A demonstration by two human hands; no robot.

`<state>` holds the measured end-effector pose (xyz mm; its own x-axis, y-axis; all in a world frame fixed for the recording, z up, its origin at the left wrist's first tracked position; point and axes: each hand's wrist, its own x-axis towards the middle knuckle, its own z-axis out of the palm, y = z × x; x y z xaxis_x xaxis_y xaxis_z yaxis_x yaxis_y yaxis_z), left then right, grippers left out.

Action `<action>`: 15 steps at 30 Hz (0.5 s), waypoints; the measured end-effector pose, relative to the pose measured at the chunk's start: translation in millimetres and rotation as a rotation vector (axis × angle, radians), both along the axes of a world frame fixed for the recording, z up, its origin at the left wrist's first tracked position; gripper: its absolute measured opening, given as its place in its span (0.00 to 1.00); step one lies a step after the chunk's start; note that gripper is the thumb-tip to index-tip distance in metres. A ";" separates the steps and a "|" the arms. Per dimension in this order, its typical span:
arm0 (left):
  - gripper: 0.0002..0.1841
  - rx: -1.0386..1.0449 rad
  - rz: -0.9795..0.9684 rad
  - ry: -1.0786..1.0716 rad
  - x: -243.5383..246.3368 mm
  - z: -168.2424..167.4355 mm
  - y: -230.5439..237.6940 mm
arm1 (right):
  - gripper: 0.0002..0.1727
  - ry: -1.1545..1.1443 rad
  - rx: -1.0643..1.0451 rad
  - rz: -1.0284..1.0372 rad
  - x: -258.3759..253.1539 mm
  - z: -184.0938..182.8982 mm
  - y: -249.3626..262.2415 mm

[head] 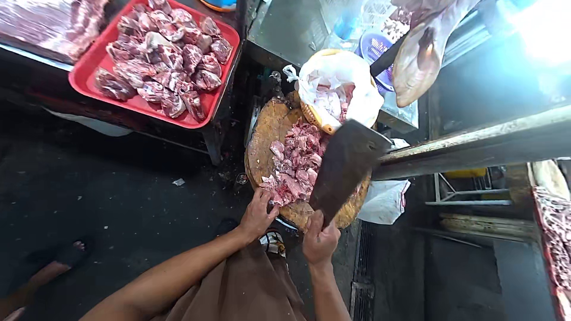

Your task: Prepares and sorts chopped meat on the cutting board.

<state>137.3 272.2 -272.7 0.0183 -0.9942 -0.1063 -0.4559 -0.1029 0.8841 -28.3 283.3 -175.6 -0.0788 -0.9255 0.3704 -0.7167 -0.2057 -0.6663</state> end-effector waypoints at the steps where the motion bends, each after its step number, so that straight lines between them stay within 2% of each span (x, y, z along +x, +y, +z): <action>1: 0.21 -0.011 0.011 0.003 -0.5 -1.6 0.2 | 0.25 0.019 -0.002 0.011 -4.5 -8.9 7.3; 2: 0.21 -0.013 0.013 0.003 -0.3 -2.4 1.0 | 0.26 0.133 0.098 0.007 -11.3 -16.6 18.5; 3: 0.21 -0.005 0.009 0.000 0.3 -2.2 2.3 | 0.28 0.314 0.325 -0.007 -17.9 -18.6 29.9; 4: 0.21 0.000 0.005 -0.009 0.5 -1.8 3.8 | 0.30 0.470 0.653 -0.013 -23.3 -16.9 35.3; 5: 0.22 0.007 0.006 -0.017 0.4 -1.9 4.9 | 0.32 0.536 0.889 -0.022 -30.0 -20.0 35.4; 6: 0.21 0.006 0.018 -0.010 0.1 -3.3 6.6 | 0.33 0.556 0.996 -0.035 -37.4 -23.9 35.6; 8: 0.18 -0.038 0.091 0.081 -1.1 -7.8 10.5 | 0.34 0.605 1.001 -0.051 -51.2 -24.8 32.5; 10: 0.16 -0.079 0.242 0.233 -2.9 -7.4 10.2 | 0.34 0.660 0.939 -0.039 -63.3 -26.0 22.0; 13: 0.19 -0.124 0.481 0.334 -3.7 5.8 -3.8 | 0.34 0.711 0.878 0.022 -75.3 -27.1 -0.4; 15: 0.20 -0.222 0.543 0.344 -2.3 12.1 -12.2 | 0.34 0.691 0.874 0.075 -82.2 -25.4 -6.9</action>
